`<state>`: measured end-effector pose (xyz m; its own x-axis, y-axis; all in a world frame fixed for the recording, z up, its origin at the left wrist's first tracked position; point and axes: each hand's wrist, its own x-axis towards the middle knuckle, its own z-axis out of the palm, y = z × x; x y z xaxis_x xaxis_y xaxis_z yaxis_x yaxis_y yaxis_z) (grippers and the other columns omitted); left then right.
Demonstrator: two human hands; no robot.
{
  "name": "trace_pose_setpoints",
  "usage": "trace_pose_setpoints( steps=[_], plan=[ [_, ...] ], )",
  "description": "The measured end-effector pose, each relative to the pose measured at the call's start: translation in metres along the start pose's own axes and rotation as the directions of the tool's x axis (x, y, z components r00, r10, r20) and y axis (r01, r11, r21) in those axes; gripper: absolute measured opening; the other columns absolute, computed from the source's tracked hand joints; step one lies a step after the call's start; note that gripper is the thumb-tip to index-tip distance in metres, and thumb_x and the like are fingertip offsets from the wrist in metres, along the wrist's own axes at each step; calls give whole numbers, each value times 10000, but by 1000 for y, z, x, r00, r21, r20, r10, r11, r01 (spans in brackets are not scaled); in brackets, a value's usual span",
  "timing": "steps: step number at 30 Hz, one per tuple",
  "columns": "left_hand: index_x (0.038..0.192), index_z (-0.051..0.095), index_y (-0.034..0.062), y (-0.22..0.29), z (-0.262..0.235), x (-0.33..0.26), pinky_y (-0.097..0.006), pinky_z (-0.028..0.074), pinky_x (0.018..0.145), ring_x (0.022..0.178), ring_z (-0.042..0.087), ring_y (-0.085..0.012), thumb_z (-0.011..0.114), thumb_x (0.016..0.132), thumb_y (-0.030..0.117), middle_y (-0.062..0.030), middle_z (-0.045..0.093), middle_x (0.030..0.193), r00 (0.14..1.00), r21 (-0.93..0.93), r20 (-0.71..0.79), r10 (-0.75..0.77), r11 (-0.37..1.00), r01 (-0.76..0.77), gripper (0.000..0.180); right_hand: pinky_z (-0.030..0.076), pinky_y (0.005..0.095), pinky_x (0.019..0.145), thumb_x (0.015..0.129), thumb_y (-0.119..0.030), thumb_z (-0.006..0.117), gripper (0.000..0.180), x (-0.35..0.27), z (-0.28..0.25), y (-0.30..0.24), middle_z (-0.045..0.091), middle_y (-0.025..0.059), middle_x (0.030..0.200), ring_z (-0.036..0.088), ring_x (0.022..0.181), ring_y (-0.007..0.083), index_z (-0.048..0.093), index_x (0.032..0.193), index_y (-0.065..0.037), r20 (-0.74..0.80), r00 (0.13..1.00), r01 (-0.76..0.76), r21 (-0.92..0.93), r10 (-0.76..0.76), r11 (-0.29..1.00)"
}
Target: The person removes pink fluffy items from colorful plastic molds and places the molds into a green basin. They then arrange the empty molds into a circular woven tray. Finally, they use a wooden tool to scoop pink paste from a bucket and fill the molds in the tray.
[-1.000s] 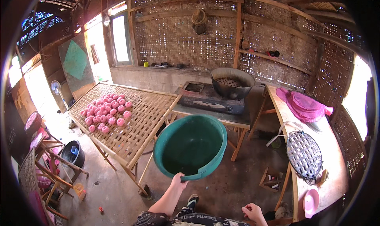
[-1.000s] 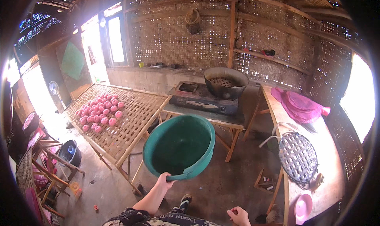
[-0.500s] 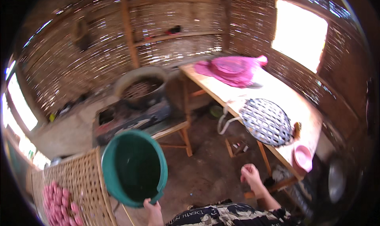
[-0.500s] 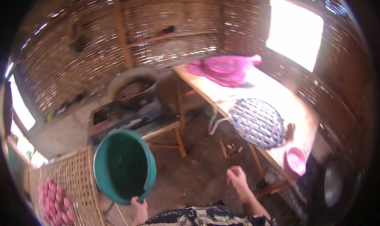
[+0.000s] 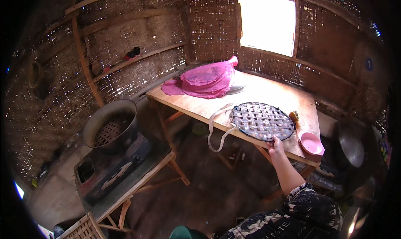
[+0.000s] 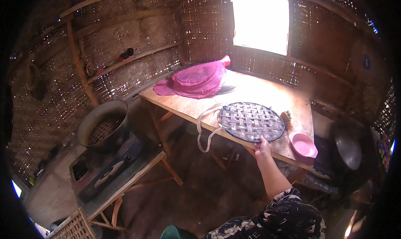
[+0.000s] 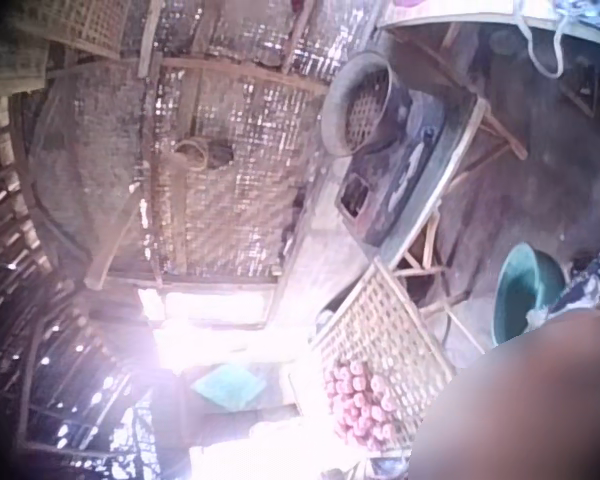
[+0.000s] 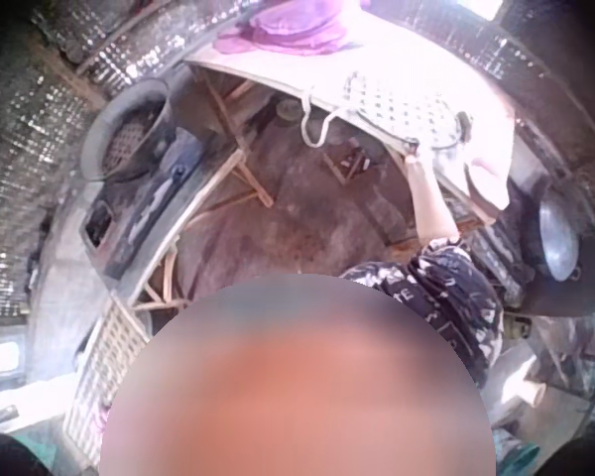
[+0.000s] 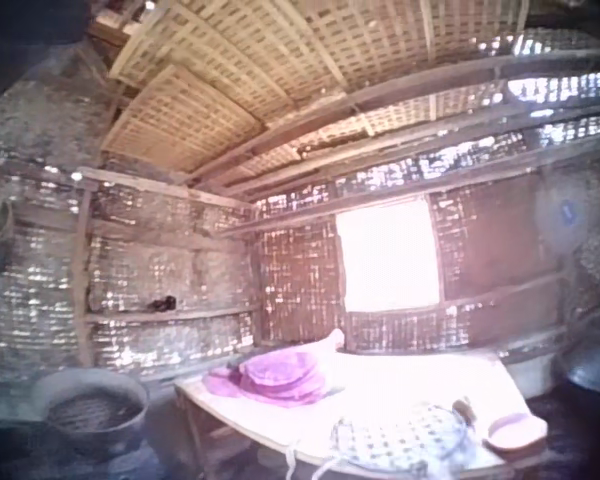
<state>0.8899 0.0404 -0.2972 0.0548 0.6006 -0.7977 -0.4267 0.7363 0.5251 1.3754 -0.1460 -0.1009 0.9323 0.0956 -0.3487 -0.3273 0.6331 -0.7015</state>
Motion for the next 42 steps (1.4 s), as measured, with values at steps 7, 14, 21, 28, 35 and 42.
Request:
trace_pose_setpoints(
  steps=[7,14,21,28,35,42],
  plan=[
    [858,453,56,-20,31,28,-342,490,795,884,559,-229,525,697,144,-96,531,938,992,64,101,-79,995,73,197,549,467,837,863,41,426,297,-22,74,-91,524,179,1097,584,973,304,398,1158,12,247,949,138,229,-195,964],
    [917,443,58,-43,66,32,-338,479,809,910,552,-222,535,715,170,-96,522,984,972,193,196,-133,977,95,248,535,345,855,858,-7,516,129,-138,46,-193,626,182,978,618,955,258,548,966,55,544,748,257,288,-379,922],
    [976,433,61,-79,120,-8,-335,469,824,936,544,-215,545,734,196,-95,512,1030,931,460,331,-154,888,-17,299,540,303,812,878,-49,506,315,-268,-44,-299,557,238,1161,589,1039,256,480,1161,87,424,675,521,307,-604,797],
    [1035,423,64,-163,161,-89,-331,459,839,962,537,-208,555,752,221,-94,503,1077,821,756,493,-289,609,-240,350,508,348,861,906,-78,488,397,-370,-183,-392,519,234,1223,567,1070,285,402,1266,65,205,306,877,319,-930,359],
    [1095,413,66,-310,168,-181,-328,449,854,987,529,-201,565,770,247,-94,493,1123,694,852,520,-498,249,-460,401,377,407,1019,914,-67,480,283,-458,-388,-467,446,244,1294,468,1189,311,485,1165,63,10,83,968,236,-996,83],
    [1154,403,69,-456,161,-258,-324,438,868,1013,522,-194,575,788,273,-93,484,1169,593,774,452,-666,-38,-632,453,381,383,1013,904,-76,518,176,-540,-552,-496,492,206,1260,489,1164,277,552,1056,8,-292,-12,999,-32,-956,-3]
  ],
)
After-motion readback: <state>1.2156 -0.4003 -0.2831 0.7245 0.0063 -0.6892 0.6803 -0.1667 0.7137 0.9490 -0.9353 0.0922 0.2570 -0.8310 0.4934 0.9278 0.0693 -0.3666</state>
